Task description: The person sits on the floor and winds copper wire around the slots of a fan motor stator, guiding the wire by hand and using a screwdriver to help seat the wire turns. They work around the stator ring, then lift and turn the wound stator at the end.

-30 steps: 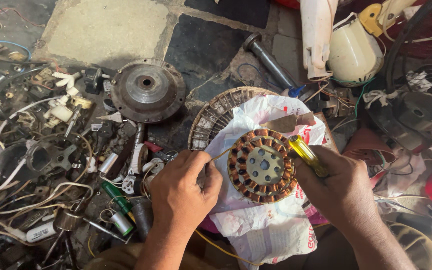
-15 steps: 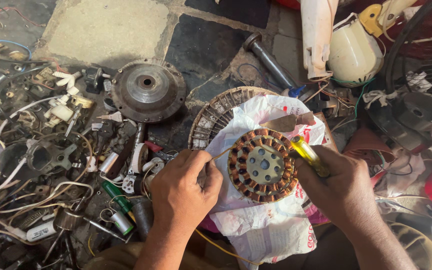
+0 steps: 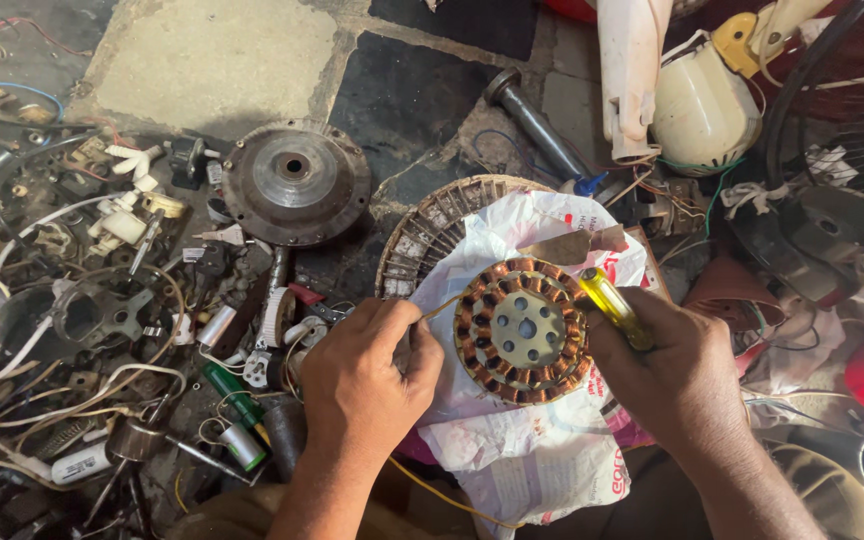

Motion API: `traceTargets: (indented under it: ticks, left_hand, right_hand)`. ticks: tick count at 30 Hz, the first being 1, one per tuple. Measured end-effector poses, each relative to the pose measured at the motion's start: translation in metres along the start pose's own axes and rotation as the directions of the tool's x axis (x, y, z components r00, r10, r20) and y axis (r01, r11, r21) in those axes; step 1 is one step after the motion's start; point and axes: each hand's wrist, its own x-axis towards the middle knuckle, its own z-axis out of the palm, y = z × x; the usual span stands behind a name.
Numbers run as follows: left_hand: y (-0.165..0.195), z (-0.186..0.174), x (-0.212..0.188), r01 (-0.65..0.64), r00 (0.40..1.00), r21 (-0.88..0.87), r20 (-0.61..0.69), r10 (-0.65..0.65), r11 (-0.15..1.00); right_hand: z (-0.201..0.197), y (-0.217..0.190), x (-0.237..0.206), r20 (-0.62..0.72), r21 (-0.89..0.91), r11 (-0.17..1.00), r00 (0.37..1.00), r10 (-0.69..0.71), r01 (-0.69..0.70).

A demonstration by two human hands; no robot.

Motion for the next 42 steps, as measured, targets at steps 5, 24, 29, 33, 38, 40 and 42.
traceTargets:
  ticks: [5, 24, 29, 33, 38, 40, 42]
  left_hand:
    - [0.0003, -0.0020, -0.0010, 0.004, 1.000, 0.006, 0.001, -0.004, 1.000]
    - [-0.0036, -0.0030, -0.0017, -0.019, 1.000, -0.017, -0.004, 0.019, 1.000]
    - [-0.0042, -0.0032, -0.0018, -0.007, 1.000, -0.007, 0.010, 0.007, 1.000]
    - [-0.0038, -0.0022, -0.0020, -0.005, 1.000, -0.011, 0.007, 0.005, 1.000]
    - [-0.0041, -0.0012, -0.0015, -0.022, 1.000, -0.012, -0.003, 0.022, 1.000]
    - [-0.0046, -0.0023, -0.0024, -0.011, 1.000, -0.011, 0.005, 0.011, 1.000]
    - [-0.0049, -0.0020, -0.0024, 0.016, 1.000, -0.021, 0.023, -0.016, 1.000]
  right_hand:
    - [-0.0002, -0.0013, -0.0026, 0.010, -0.007, 1.000, 1.000, 0.017, -0.017]
    - [0.0031, -0.0015, -0.0056, 0.001, 0.016, 1.000, 1.000, 0.009, -0.009]
    - [0.0030, -0.0021, -0.0052, 0.018, -0.031, 1.000, 1.000, -0.002, 0.003]
    - [0.0025, -0.0026, -0.0066, -0.020, 0.000, 0.999, 0.999, 0.048, -0.048]
    - [0.0025, -0.0016, -0.0078, -0.021, 0.115, 0.993, 1.000, -0.005, 0.008]
    - [0.0033, -0.0006, -0.0093, -0.047, 0.061, 0.998, 0.999, 0.004, -0.001]
    - [0.0038, 0.0010, -0.0086, -0.047, 0.040, 0.999, 0.999, 0.001, 0.000]
